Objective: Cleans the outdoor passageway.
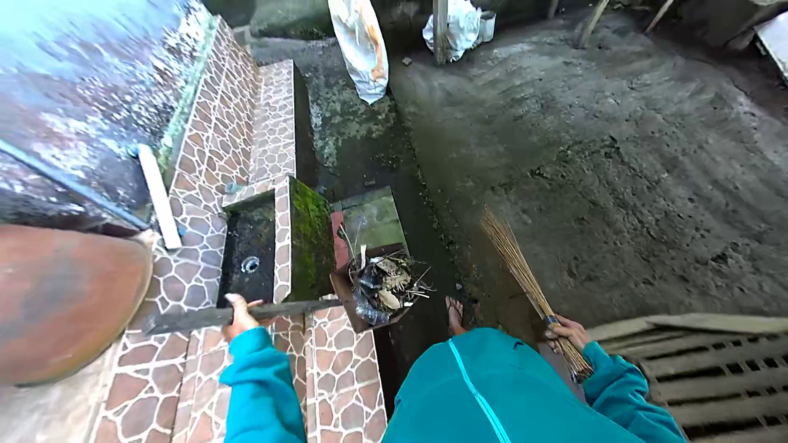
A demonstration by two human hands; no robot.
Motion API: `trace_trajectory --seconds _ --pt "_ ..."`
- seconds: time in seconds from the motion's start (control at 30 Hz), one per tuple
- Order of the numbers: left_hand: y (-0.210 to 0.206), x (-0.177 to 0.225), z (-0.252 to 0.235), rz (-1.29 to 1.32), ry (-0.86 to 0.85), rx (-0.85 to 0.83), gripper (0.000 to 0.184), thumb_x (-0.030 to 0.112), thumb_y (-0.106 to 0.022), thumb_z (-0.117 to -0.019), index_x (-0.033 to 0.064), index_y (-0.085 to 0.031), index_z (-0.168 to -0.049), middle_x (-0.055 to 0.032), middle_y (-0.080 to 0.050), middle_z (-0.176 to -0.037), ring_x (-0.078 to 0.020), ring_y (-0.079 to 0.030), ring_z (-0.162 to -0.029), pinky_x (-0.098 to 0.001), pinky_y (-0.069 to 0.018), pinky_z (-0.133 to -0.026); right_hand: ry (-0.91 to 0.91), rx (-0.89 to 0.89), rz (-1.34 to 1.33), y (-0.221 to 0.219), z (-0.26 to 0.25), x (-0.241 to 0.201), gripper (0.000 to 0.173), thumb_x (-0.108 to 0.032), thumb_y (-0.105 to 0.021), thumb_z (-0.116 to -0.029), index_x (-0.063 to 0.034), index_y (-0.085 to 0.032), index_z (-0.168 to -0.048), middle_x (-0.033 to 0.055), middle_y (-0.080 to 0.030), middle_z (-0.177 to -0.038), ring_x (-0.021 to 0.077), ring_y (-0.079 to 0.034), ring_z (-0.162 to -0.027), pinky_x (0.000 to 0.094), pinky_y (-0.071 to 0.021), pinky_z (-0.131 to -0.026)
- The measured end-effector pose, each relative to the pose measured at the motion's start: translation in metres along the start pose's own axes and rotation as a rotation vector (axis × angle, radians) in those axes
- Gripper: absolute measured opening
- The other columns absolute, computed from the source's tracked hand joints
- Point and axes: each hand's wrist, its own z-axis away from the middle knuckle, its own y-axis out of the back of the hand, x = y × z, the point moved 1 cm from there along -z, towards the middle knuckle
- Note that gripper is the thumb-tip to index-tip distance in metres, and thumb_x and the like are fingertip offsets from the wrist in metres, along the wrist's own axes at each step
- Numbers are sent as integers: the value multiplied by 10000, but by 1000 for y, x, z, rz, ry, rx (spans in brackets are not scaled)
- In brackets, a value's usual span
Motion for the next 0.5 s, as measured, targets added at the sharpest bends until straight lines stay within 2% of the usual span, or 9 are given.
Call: trace_trajectory --seconds 0.07,0.1,0.13,0.2,0.3,0.33,0.4,0.47,0.5 --pt "-18 17 -12 19 20 58 617 551 -409 -1061 -2 -564 -1287 -142 -669 -1009 -154 -617 -757 -381 -525 -679 30 -187 -188 7 -48 -51 240 -15 -417 -984 -57 -503 -1203 36 -633 -748 117 -621 -566 269 -547 -523" --pt "-24 24 -16 26 32 85 611 550 -402 -1063 5 -564 -1288 -140 -668 -1023 -159 -623 -773 -389 -531 -690 15 -280 -280 7 -67 -76 199 -75 -359 -973 -110 -531 -1066 -6 -644 -732 72 -611 -555 223 -534 -508" --pt "-27 28 -22 38 48 108 617 553 -405 -1061 5 -560 -1297 -156 -673 -1041 -187 -640 -795 -418 -542 -702 -13 -330 -334 5 -82 -102 231 -110 -301 -993 -128 -531 -1009 -24 -643 -727 48 -599 -547 196 -521 -496" --pt "-36 39 -30 66 75 144 618 553 -406 -1060 22 -518 -1355 -160 -668 -1079 -200 -646 -835 -432 -543 -719 -60 -324 -309 3 -114 -156 204 -111 -266 -1058 -134 -466 -1023 -26 -589 -702 48 -574 -529 197 -506 -486" --pt "-53 63 -38 85 65 194 618 553 -392 -1063 38 -486 -1391 -145 -654 -1083 -181 -641 -826 -413 -542 -702 -72 -272 -254 -12 -147 -216 142 -77 -313 -1065 -125 -446 -1054 -12 -537 -666 77 -557 -510 230 -510 -486" --pt "-59 73 -38 92 60 211 603 540 -387 -1068 38 -495 -1384 -145 -647 -1082 -177 -630 -820 -404 -533 -703 -68 -260 -274 -18 -151 -228 126 -70 -322 -1066 -125 -435 -1065 -9 -518 -662 83 -551 -507 233 -507 -484" --pt "-79 105 -24 100 49 249 534 488 -391 -1084 51 -491 -1375 -104 -624 -1051 -105 -598 -774 -312 -514 -678 -40 -277 -350 -25 -164 -249 132 -65 -325 -1059 -132 -432 -1100 -6 -526 -662 87 -567 -508 230 -514 -480" --pt "-100 136 -8 74 62 247 501 427 -366 -1105 56 -433 -1435 -101 -611 -1120 -66 -592 -814 -250 -511 -708 -10 -337 -418 -28 -175 -261 175 -62 -309 -1041 -144 -428 -1138 -10 -551 -686 76 -574 -515 214 -510 -481" --pt "-111 148 -6 60 77 235 498 404 -337 -1114 47 -421 -1451 -122 -605 -1173 -87 -596 -860 -268 -514 -738 -1 -374 -451 -29 -180 -265 195 -63 -299 -1031 -149 -428 -1148 -12 -566 -703 70 -575 -519 203 -504 -480"
